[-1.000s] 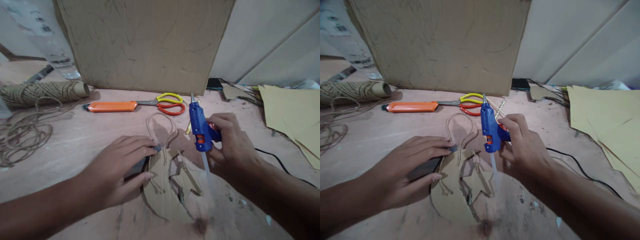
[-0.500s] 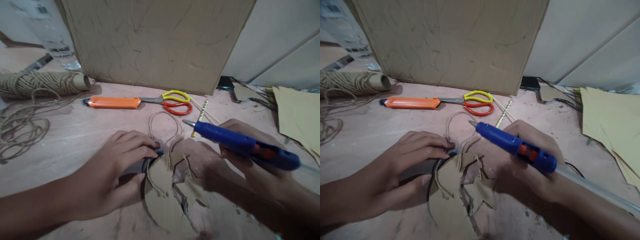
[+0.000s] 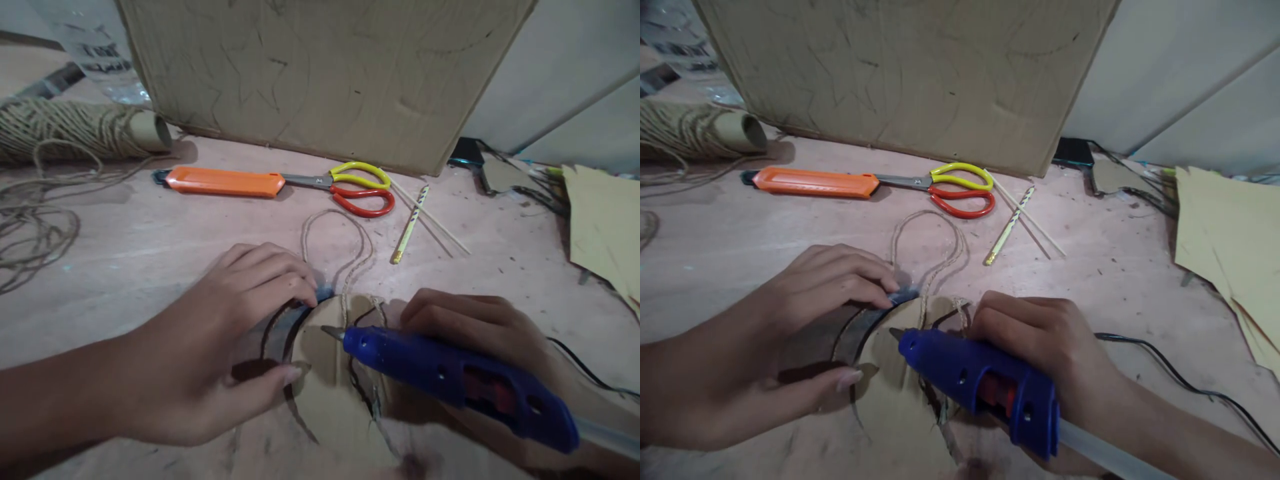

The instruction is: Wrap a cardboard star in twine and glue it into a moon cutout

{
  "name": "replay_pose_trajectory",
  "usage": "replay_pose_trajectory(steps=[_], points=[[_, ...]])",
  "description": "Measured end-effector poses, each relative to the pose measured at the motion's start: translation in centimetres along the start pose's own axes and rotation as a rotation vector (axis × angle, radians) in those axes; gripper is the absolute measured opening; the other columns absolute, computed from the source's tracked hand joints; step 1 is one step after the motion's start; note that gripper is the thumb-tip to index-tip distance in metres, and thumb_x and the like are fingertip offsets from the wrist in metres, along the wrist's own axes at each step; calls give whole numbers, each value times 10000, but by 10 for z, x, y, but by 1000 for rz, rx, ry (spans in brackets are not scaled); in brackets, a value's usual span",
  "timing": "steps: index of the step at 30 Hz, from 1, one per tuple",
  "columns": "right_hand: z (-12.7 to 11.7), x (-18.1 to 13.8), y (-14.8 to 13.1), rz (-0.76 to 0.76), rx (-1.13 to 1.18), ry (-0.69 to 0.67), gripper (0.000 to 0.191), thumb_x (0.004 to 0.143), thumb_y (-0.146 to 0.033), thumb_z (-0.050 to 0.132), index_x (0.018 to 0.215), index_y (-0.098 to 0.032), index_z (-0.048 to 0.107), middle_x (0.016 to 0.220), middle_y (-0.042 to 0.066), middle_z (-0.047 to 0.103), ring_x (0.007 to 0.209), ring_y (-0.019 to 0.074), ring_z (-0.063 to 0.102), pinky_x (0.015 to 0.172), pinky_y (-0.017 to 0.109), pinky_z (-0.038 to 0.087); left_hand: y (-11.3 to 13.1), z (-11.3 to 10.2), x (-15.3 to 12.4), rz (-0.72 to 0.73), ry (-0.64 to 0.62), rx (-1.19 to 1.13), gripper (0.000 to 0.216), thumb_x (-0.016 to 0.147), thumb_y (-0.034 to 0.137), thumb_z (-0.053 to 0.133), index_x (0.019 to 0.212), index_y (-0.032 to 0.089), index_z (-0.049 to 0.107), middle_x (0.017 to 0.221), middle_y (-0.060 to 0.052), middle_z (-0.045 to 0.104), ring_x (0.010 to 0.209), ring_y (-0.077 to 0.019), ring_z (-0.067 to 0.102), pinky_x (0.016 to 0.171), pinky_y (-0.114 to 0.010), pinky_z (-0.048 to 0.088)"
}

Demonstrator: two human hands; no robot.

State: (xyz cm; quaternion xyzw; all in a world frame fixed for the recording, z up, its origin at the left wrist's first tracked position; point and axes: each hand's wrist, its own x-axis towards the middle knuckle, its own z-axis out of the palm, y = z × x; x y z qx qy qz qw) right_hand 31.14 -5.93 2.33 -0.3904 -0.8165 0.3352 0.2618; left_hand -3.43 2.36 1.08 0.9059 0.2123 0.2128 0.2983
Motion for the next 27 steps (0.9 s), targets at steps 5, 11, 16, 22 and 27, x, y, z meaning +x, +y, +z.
replay_pose_trajectory(steps=[5, 11, 16, 22, 27], points=[[4, 0, 0, -11, -98, -3, 153, 1189, -411, 715, 1171, -285, 631, 969, 4, 686, 760, 176, 635, 642, 346, 417, 2, 0, 1, 29, -42, 61, 603, 984, 366, 820, 1546, 315, 606, 1527, -68, 792, 1444, -387, 733, 1235, -604, 524], [5, 1, 2, -15, -143, -5, 117, 1207, -381, 646, 1160, -281, 608, 969, -18, 665, 766, 153, 613, 657, 333, 409, -2, 3, -3, 26, -51, 105, 706, 961, 452, 901, 1613, 338, 653, 1607, -100, 772, 1473, -443, 720, 1223, -630, 520], [5, 2, 1, -12, -149, 4, 109, 1182, -350, 647, 1117, -278, 599, 945, -28, 629, 729, 138, 570, 627, 316, 384, -7, 8, -9, 34, -42, 125, 699, 994, 563, 896, 1602, 315, 656, 1645, -110, 747, 1522, -445, 684, 1238, -645, 487], [5, 4, 0, -20, -178, 17, 84, 1127, -266, 668, 1110, -276, 585, 932, -32, 609, 711, 133, 553, 611, 316, 370, -8, 9, -9, 42, -57, 130, 669, 1017, 557, 863, 1602, 319, 645, 1660, -109, 738, 1532, -429, 676, 1218, -669, 486], [4, 4, -2, -7, -169, 18, 107, 1091, -214, 672, 1097, -279, 587, 933, -42, 595, 703, 119, 543, 603, 309, 360, -8, 9, -10, 39, -57, 133, 667, 1017, 571, 864, 1599, 324, 650, 1656, -116, 739, 1536, -439, 674, 1215, -682, 495]])
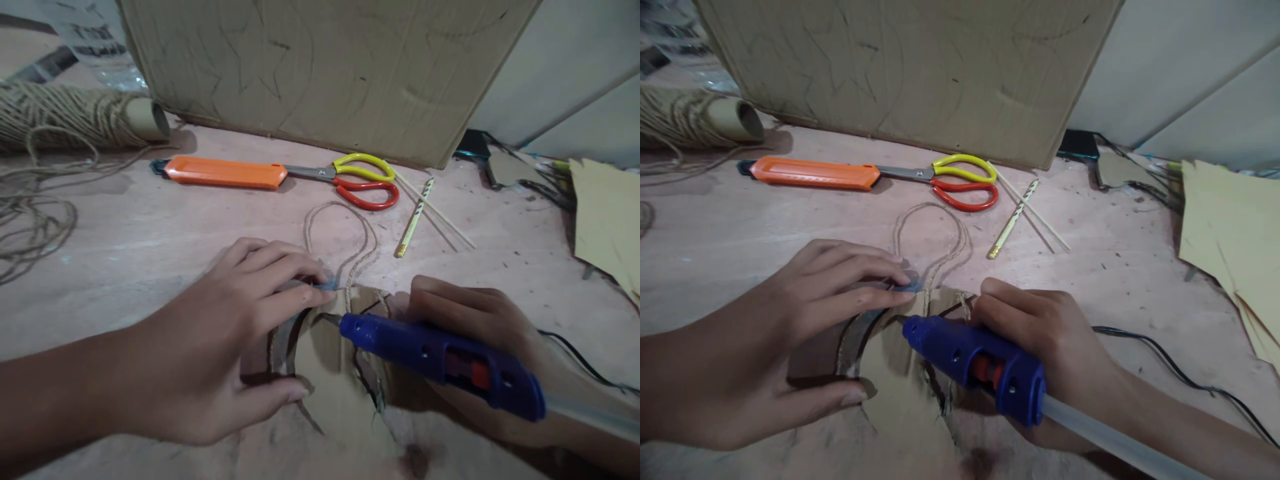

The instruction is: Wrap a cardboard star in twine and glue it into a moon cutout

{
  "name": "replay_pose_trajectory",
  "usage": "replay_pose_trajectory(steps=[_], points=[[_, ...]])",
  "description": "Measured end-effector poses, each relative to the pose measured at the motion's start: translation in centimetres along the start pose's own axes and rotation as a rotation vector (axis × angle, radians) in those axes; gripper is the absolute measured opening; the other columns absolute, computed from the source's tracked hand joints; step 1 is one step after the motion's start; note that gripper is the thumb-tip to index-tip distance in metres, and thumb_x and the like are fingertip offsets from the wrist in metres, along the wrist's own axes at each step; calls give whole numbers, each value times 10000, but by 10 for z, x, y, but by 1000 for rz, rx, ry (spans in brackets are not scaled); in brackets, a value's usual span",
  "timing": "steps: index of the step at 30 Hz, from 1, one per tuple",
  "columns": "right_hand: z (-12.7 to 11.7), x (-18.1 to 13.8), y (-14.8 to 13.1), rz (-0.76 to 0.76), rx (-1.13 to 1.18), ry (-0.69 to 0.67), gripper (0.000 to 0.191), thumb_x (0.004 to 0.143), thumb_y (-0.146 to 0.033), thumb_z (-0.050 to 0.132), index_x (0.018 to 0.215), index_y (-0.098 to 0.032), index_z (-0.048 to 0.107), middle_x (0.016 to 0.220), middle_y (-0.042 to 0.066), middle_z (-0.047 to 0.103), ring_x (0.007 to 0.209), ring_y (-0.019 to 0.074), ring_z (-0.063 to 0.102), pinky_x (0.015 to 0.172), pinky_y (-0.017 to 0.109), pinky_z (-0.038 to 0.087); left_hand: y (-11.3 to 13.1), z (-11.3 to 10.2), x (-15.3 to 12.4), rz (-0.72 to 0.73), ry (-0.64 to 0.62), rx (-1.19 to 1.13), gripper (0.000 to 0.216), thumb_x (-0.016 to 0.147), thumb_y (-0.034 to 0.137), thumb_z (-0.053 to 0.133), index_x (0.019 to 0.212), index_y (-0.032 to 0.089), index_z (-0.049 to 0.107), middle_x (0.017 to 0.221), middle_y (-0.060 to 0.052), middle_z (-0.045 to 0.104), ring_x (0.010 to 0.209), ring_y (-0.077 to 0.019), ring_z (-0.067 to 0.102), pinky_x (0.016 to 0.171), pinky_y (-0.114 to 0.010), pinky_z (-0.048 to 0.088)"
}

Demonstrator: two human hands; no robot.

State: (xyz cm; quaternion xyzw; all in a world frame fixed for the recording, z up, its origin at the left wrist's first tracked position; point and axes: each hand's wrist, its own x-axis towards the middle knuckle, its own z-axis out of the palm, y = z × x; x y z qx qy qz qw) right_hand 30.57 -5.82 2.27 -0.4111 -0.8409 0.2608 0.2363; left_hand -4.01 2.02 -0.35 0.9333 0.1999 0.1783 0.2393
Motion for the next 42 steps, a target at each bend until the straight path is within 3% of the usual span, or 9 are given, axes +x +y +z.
replay_pose_trajectory(steps=[18, 32, 42], points=[[0, 1, 2, -10, 36, 3, 154, 1099, -276, 749, 1079, -273, 596, 908, -28, 612, 672, 130, 541, 591, 306, 352, 2, -1, 2, -8, -5, -10, 691, 974, 580, 909, 1571, 324, 672, 1651, -122, 745, 1520, -463, 687, 1220, -679, 498], [0, -1, 3, -21, 13, -45, 182, 1181, -382, 697, 1089, -274, 583, 902, -30, 583, 687, 140, 523, 604, 325, 355, 2, -3, 2, -2, -5, -24, 722, 978, 550, 916, 1618, 341, 654, 1640, -105, 746, 1505, -462, 701, 1203, -681, 505], [0, -3, 4, -26, 19, -52, 175, 1129, -362, 726, 1080, -281, 578, 892, -29, 601, 683, 156, 548, 606, 348, 356, -1, -2, 3, -11, -6, -26, 721, 979, 602, 900, 1618, 387, 644, 1635, -102, 760, 1502, -476, 698, 1187, -716, 520]])
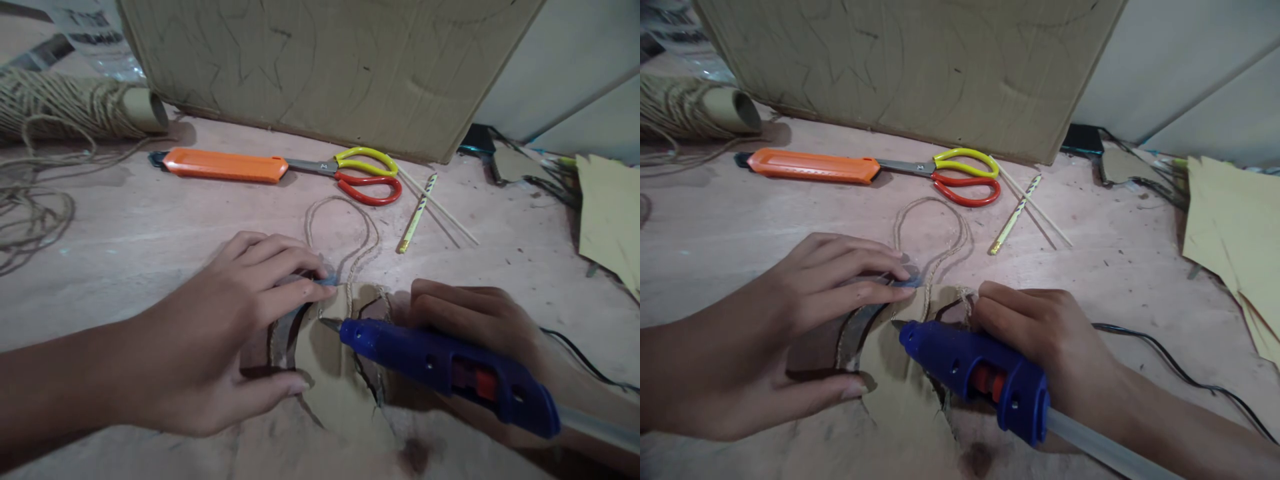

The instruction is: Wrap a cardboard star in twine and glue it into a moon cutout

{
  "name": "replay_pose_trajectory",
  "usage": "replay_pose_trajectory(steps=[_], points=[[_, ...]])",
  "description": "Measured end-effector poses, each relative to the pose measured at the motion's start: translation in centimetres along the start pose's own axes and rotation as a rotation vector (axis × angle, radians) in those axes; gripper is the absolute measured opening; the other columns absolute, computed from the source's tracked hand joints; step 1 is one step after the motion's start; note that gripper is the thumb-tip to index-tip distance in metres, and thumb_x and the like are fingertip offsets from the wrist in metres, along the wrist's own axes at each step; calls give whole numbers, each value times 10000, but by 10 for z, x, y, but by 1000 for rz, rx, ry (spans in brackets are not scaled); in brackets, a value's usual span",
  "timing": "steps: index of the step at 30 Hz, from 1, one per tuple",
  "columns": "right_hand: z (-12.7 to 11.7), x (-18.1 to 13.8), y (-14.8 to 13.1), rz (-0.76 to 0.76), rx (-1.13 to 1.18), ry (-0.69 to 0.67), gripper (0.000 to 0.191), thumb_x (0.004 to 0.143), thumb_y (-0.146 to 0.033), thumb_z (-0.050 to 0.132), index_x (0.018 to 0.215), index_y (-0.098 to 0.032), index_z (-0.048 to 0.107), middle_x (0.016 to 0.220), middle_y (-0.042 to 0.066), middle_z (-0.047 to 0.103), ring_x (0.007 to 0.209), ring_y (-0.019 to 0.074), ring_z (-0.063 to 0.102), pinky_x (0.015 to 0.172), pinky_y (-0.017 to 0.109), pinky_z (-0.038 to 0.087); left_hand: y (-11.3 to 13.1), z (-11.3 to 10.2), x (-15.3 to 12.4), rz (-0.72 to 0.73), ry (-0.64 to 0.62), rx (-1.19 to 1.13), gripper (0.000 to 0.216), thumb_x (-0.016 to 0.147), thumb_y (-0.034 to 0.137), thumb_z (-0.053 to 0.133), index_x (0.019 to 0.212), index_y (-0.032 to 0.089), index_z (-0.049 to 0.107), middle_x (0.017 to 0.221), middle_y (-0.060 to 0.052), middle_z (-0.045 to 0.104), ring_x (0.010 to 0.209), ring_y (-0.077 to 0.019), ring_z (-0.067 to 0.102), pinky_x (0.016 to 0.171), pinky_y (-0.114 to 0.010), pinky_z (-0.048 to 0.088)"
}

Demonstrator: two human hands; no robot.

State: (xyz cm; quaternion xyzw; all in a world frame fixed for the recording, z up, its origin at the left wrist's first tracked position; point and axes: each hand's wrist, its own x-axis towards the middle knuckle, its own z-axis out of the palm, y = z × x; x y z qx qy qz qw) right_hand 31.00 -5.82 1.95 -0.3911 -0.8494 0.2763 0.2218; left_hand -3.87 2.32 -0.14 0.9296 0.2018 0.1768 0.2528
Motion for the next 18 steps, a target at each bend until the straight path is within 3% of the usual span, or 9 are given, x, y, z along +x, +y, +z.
replay_pose_trajectory(steps=[5, 18], points=[[-2, -1, 0, -9, -16, -10, 149, 1063, -298, 726, 1072, -280, 579, 878, -28, 612, 662, 152, 547, 595, 346, 349, 1, -2, 0, 6, -4, 7, 733, 981, 577, 901, 1635, 378, 637, 1634, -97, 758, 1506, -460, 696, 1188, -702, 510], [-3, -1, -1, -23, -1, -52, 170, 1097, -308, 735, 1157, -298, 575, 926, -42, 591, 681, 147, 538, 609, 330, 369, 2, -1, 0, -3, -7, 16, 695, 981, 586, 893, 1594, 355, 661, 1653, -117, 756, 1520, -470, 694, 1214, -714, 529]])
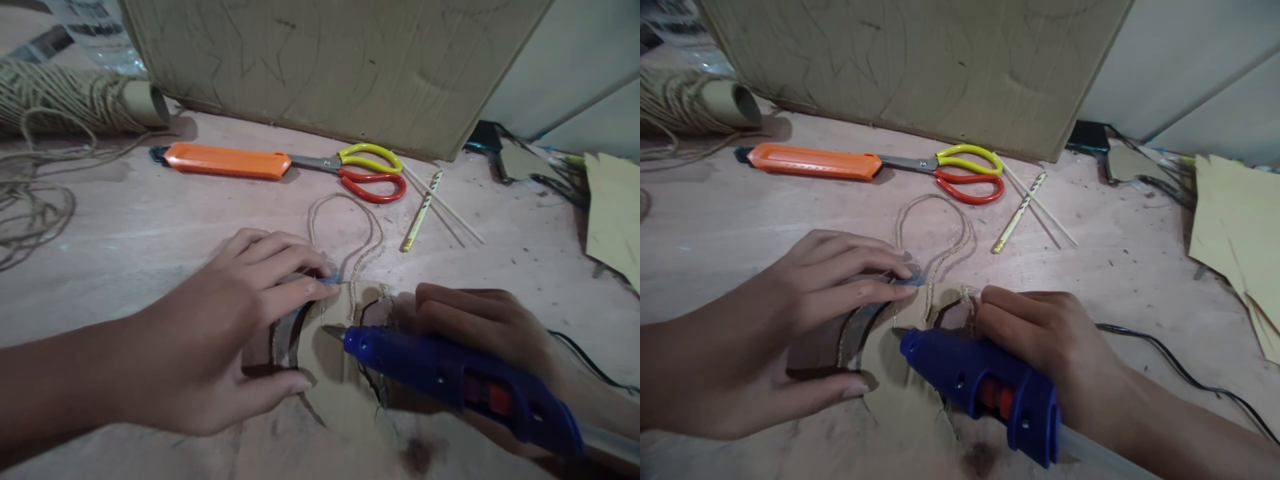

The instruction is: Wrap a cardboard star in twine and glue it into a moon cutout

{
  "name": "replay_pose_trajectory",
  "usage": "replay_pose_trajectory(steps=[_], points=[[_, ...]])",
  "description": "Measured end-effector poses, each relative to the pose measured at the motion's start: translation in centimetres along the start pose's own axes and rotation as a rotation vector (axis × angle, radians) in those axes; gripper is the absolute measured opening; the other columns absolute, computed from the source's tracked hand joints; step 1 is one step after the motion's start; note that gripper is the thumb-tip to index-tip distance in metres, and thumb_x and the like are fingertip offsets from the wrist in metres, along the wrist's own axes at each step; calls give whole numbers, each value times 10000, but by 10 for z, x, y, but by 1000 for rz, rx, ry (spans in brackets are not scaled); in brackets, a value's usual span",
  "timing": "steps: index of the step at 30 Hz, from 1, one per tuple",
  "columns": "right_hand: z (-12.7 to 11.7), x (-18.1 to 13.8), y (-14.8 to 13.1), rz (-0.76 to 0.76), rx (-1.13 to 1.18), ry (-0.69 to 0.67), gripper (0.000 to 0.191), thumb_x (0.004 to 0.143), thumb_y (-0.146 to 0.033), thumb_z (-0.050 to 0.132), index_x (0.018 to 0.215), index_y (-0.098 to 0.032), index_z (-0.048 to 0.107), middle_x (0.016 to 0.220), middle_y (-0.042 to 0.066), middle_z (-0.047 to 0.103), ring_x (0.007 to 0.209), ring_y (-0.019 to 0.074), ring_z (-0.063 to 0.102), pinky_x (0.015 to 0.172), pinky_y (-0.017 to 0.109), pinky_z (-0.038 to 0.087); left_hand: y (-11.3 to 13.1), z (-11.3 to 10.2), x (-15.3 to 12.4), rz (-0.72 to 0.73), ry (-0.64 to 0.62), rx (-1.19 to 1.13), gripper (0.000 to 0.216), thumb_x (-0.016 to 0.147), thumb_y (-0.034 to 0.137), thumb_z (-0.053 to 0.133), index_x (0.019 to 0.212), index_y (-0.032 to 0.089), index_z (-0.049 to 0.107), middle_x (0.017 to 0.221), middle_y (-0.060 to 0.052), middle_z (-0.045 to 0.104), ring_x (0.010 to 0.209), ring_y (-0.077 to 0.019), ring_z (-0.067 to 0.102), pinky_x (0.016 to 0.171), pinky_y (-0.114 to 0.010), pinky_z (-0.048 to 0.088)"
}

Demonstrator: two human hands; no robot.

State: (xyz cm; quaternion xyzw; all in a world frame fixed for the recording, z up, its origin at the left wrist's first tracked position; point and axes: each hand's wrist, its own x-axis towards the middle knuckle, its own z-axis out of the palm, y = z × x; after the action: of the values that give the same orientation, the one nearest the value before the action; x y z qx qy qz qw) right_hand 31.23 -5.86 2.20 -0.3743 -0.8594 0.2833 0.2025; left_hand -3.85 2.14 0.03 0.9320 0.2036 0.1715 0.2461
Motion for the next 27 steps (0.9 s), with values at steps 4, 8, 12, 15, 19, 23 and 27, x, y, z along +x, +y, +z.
replay_pose_trajectory(steps=[4, 8, 12, 15, 19, 23, 27], points=[[3, 1, 1, -7, -4, 13, 260, 1093, -350, 798, 1101, -294, 545, 896, -53, 556, 667, 141, 494, 599, 333, 338, 0, 0, -1, -9, 3, -10, 702, 968, 595, 908, 1592, 369, 675, 1656, -110, 762, 1519, -476, 700, 1230, -714, 537], [5, -1, 1, -8, -8, 7, 247, 1142, -372, 766, 1105, -293, 535, 908, -54, 542, 677, 145, 476, 617, 339, 346, -1, 0, -1, -4, 1, -3, 702, 981, 599, 897, 1599, 350, 676, 1656, -114, 754, 1525, -476, 693, 1236, -709, 519], [4, -3, -1, 13, -6, -12, 286, 1117, -353, 805, 1098, -302, 524, 904, -61, 528, 667, 144, 466, 624, 343, 364, -1, 0, 0, 0, 5, -6, 709, 973, 591, 898, 1600, 349, 675, 1648, -111, 756, 1520, -481, 697, 1232, -713, 515], [3, -3, -2, 16, 9, -7, 294, 1114, -352, 817, 1095, -306, 527, 894, -59, 533, 665, 147, 483, 613, 347, 368, 1, -3, 2, -3, -14, 0, 712, 963, 587, 911, 1594, 362, 669, 1624, -113, 772, 1501, -486, 712, 1217, -725, 530], [2, -4, -2, 25, 12, -19, 301, 1115, -364, 834, 1087, -302, 541, 892, -55, 537, 658, 152, 481, 617, 364, 365, 2, -5, 2, 1, -14, 6, 678, 984, 568, 892, 1585, 350, 662, 1623, -118, 770, 1504, -475, 714, 1205, -726, 530], [1, -2, -3, 1, 17, -30, 280, 1128, -308, 821, 1110, -297, 541, 906, -58, 529, 692, 151, 511, 626, 349, 369, 1, -4, 1, 2, -15, 9, 680, 985, 576, 901, 1578, 338, 668, 1622, -104, 766, 1504, -470, 713, 1224, -711, 512], [1, 1, -4, -34, 9, -12, 286, 1143, -339, 827, 1116, -290, 547, 905, -62, 546, 693, 146, 513, 608, 340, 361, 2, -2, 1, -1, 2, -1, 653, 998, 532, 886, 1581, 337, 665, 1637, -90, 754, 1514, -452, 700, 1253, -656, 492]])
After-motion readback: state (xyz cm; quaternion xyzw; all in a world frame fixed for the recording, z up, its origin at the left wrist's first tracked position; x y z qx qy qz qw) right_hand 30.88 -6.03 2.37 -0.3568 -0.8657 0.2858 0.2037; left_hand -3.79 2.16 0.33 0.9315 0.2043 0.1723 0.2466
